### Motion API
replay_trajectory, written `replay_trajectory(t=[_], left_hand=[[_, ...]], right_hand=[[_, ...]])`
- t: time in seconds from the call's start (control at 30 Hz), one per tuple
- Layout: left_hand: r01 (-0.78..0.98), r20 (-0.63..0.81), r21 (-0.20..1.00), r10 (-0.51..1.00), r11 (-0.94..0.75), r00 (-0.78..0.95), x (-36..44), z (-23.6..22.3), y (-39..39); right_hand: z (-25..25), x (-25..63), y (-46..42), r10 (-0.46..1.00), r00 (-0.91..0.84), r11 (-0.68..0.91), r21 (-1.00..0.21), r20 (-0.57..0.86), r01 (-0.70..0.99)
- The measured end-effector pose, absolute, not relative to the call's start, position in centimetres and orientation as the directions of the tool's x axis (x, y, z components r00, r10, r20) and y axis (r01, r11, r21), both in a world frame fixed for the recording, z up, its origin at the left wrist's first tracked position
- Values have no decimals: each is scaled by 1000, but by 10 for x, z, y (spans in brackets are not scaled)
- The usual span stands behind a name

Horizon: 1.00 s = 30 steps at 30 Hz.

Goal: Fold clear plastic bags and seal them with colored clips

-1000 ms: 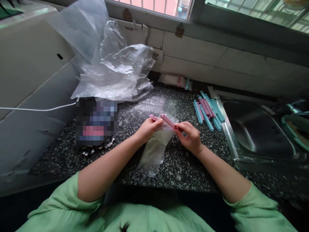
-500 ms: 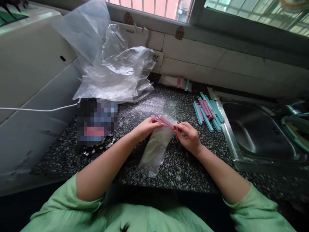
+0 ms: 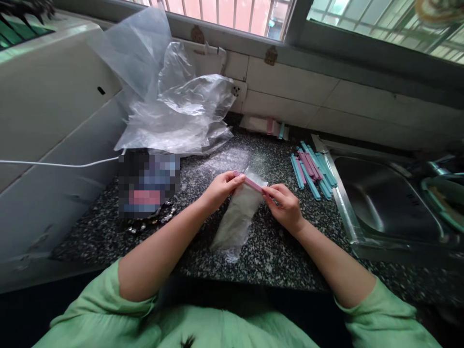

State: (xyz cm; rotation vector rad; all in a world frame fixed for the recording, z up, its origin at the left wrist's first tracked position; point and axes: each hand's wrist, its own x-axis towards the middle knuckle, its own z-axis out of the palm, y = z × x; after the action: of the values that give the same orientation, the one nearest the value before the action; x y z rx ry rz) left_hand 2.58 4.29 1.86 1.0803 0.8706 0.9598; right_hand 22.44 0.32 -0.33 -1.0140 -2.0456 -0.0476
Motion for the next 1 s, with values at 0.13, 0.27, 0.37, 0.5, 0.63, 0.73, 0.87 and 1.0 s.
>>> replay_trajectory(t=[0.13, 0.27, 0.37, 0.5, 0.63, 0.73, 0.87, 1.0], left_hand=[[-121, -38, 990, 970, 69, 241, 26, 17, 43], [-114, -16, 992, 973, 44, 231, 25, 19, 43], [-127, 19, 992, 972, 11, 236, 25, 21, 43], [-110, 71, 993, 958, -41, 277, 25, 23, 41], [-94, 87, 994, 950, -62, 299, 26, 23, 40], [-78, 81, 995, 952, -61, 294, 27, 22, 41], [-76, 57, 996, 963, -38, 263, 27, 21, 42], [-95, 41, 995, 964, -16, 262, 27, 20, 41]], right_hand=[[-4, 224, 3, 637, -347, 681, -292, 688, 672], [-2, 225, 2, 650, -326, 671, -317, 686, 671], [1, 225, 0, 723, -198, 602, -464, 662, 650], [2, 224, 1, 915, -78, 376, -768, 395, 519], [2, 220, 2, 973, -92, 232, -864, 214, 448], [4, 219, 1, 976, -69, 214, -876, 205, 433], [6, 218, 0, 976, -78, 217, -867, 204, 448], [6, 219, 0, 973, -78, 229, -859, 218, 458]])
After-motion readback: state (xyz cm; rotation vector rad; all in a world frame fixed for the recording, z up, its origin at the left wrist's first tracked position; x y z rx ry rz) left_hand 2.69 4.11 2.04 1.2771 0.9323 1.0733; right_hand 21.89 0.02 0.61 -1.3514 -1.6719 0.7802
